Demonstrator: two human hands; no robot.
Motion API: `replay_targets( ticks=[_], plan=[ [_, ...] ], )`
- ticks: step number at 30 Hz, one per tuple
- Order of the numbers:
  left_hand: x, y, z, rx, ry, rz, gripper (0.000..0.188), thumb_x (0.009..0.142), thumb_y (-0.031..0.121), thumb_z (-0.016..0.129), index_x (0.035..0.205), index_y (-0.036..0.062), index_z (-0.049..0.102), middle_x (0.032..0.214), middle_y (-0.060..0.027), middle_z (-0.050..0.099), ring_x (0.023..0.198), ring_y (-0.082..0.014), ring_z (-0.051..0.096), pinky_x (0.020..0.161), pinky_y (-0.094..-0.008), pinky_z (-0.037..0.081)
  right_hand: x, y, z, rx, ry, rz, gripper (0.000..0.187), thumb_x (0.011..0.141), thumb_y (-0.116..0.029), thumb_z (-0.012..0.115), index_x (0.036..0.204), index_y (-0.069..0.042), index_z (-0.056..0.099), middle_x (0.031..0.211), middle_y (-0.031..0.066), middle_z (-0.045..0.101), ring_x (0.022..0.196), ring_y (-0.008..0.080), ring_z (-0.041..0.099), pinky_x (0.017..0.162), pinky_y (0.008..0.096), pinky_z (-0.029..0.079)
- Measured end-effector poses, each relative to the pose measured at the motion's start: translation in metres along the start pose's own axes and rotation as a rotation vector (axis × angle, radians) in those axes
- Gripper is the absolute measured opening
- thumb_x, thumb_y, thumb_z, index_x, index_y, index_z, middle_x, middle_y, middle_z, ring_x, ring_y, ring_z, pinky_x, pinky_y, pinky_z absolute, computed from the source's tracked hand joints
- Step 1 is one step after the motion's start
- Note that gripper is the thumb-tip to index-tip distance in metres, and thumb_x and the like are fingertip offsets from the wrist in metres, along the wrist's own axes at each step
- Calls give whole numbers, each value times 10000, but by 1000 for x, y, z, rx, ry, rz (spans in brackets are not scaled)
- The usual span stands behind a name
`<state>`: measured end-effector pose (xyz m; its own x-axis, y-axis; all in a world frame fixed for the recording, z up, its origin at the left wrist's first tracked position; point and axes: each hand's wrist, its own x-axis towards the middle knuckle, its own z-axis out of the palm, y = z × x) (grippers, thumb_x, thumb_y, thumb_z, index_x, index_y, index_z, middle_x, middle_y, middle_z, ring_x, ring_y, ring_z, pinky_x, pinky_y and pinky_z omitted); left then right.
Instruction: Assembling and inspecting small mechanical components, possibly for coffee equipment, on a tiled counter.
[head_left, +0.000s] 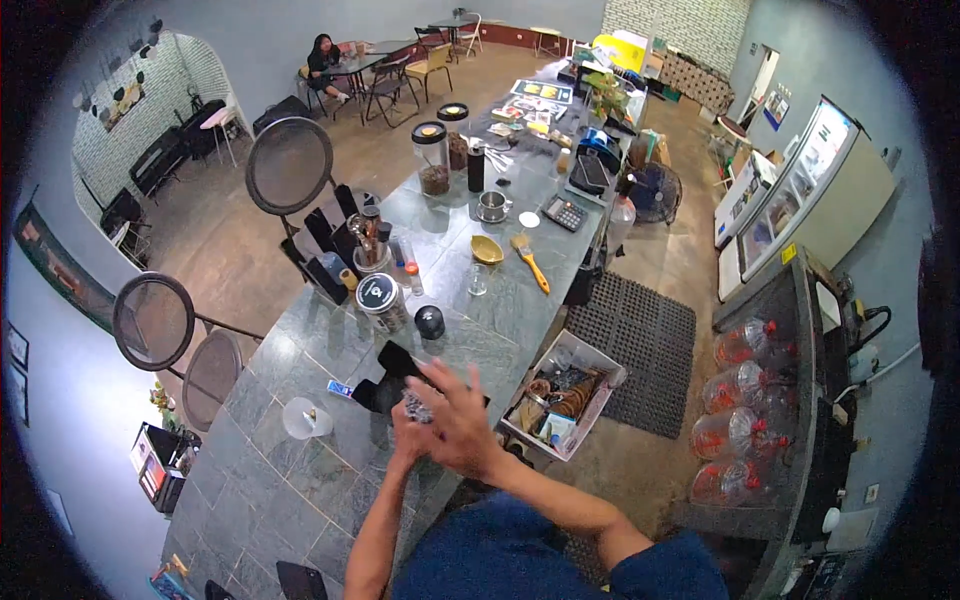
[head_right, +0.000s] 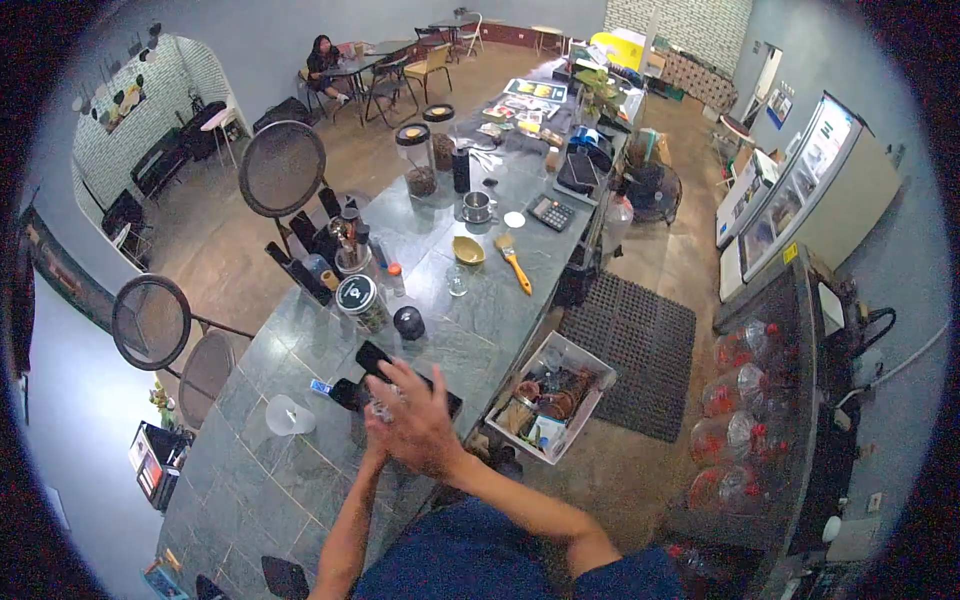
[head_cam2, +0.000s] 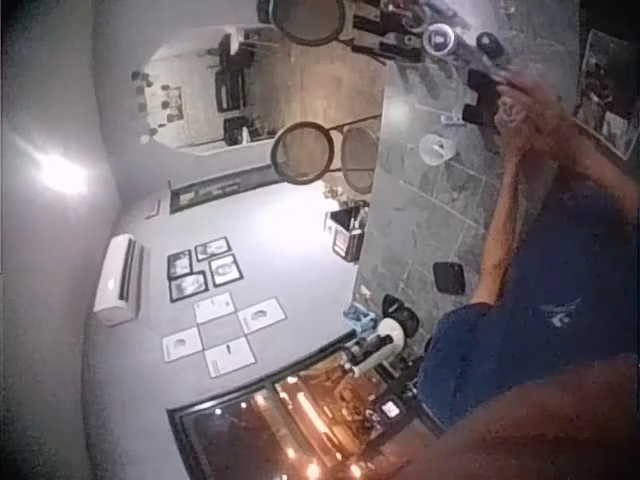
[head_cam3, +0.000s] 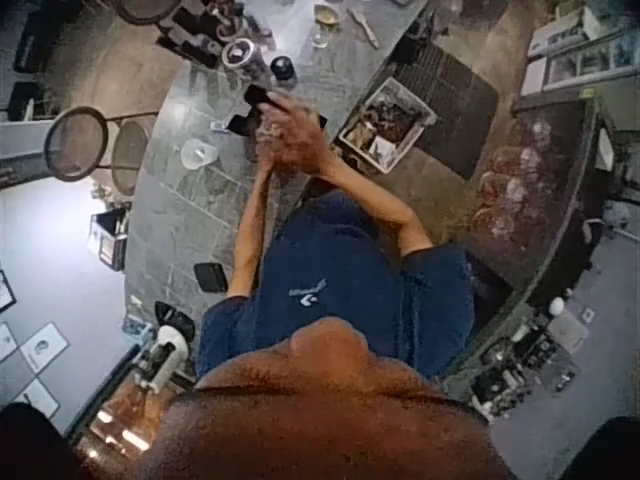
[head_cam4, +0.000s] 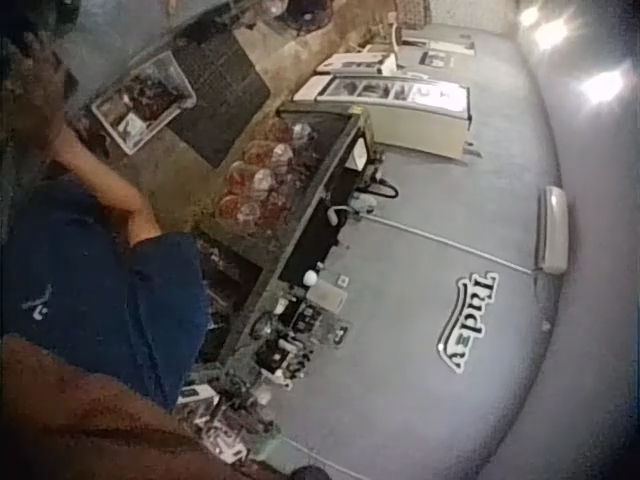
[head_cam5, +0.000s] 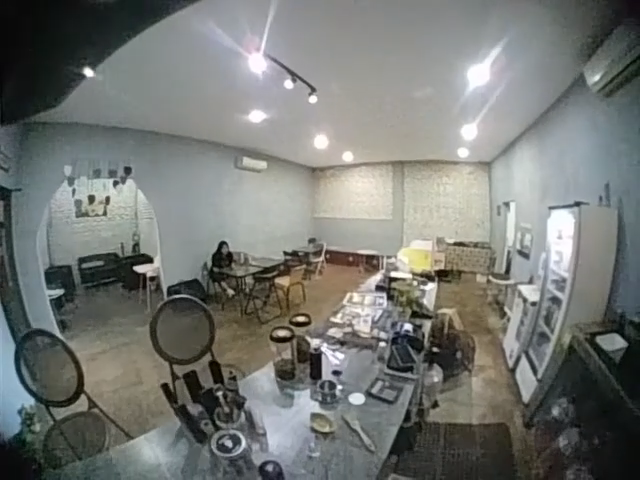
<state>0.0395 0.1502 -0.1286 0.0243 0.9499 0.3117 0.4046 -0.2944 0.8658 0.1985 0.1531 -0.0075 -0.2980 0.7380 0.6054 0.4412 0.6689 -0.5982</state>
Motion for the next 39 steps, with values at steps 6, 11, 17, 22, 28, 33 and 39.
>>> replay_targets(
  ticks=[6, 11, 17, 22, 28, 33, 39],
  plan=[
    [12, 14, 22, -133, 106, -270, 160, 886, 55, 796, 1020, 23, 714, 968, -33, 744, 828, -99, 688, 749, -273, 556, -143, 190, 5, 78, 391, 854, 260, 1029, -222, 659, 1001, 11, 772, 708, 46, 671, 637, 126, 599, 592, 329, 469],
    [17, 33, 14, -6, 76, -270, 251, 863, 13, 739, 1100, 22, 659, 1067, -99, 708, 1027, -210, 693, 923, -349, 549, -301, 373, 9, -83, 351, 1395, 238, 961, -212, 687, 991, 3, 784, 803, 150, 746, 726, 234, 699, 696, 412, 538],
    [36, 28, 24, 317, 53, -174, 420, 832, 268, 724, 1154, 29, 598, 1145, -168, 647, 1206, -411, 611, 1078, -543, 463, -438, 521, 23, -369, -104, 1163, 427, 934, -235, 677, 1315, -45, 699, 1170, 237, 741, 1132, 403, 690, 982, 482, 528],
    [34, 21, 31, 306, 66, -265, 512, 834, 423, 735, 1132, 30, 597, 1077, -173, 671, 1173, -390, 628, 1060, -521, 473, -455, 573, -4, -278, -173, 1205, 462, 903, -182, 640, 1329, -7, 668, 1205, 264, 720, 1198, 461, 636, 1055, 509, 482],
    [33, 25, 27, 297, 20, -235, 449, 851, 364, 739, 1129, 36, 610, 1080, -156, 695, 1160, -379, 645, 1044, -503, 492, -379, 534, -21, -709, 158, 949, 511, 899, -27, 601, 1409, 6, 600, 1294, 251, 676, 1225, 460, 602, 1084, 499, 458],
    [37, 36, 16, 231, -16, -290, 364, 848, 233, 773, 1125, 39, 641, 1180, -173, 701, 1150, -315, 674, 1006, -439, 530, -268, 454, -80, -444, 384, 876, 527, 991, -5, 604, 1508, 1, 501, 1215, 209, 730, 1095, 337, 705, 955, 394, 542],
    [35, 39, 5, -123, -70, -342, 286, 897, 64, 756, 1165, 73, 657, 1197, -113, 667, 1194, -239, 623, 1025, -398, 488, -66, 209, -131, 397, 680, 820, 423, 1007, 41, 640, 1416, 2, 536, 1157, 194, 760, 963, 221, 750, 836, 323, 599]
  ],
)
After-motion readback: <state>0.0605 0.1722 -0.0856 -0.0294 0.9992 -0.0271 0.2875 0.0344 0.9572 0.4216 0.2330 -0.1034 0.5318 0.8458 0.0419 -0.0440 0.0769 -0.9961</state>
